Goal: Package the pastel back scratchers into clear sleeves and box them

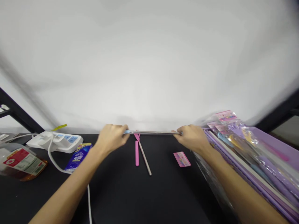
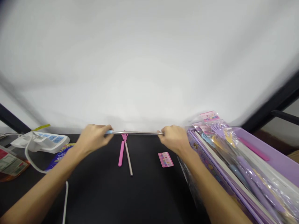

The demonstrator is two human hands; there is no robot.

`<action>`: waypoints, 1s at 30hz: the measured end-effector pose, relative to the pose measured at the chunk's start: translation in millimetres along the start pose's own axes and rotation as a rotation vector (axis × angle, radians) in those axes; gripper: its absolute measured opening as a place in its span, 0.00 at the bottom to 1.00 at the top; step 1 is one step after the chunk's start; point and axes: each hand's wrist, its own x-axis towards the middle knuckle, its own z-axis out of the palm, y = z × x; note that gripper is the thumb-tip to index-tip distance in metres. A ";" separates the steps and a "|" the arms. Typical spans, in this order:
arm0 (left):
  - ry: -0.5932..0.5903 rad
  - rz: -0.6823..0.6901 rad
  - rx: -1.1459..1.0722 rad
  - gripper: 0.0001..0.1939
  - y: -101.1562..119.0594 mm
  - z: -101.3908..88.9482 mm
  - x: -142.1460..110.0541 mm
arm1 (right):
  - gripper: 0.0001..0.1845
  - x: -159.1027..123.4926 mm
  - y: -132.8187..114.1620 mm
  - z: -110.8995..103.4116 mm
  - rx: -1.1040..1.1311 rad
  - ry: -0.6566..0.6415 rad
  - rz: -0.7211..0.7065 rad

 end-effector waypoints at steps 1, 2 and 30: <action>-0.011 0.050 -0.022 0.13 11.6 0.1 0.8 | 0.24 -0.7 -9.1 0.0 -0.013 0.017 -0.034; -0.014 0.086 -0.043 0.13 23.9 0.1 1.7 | 0.24 -1.5 -17.8 0.3 -0.024 0.038 -0.052; 0.189 0.353 -0.081 0.13 19.6 -3.4 5.7 | 0.41 -7.2 -20.8 8.0 -0.081 0.077 0.011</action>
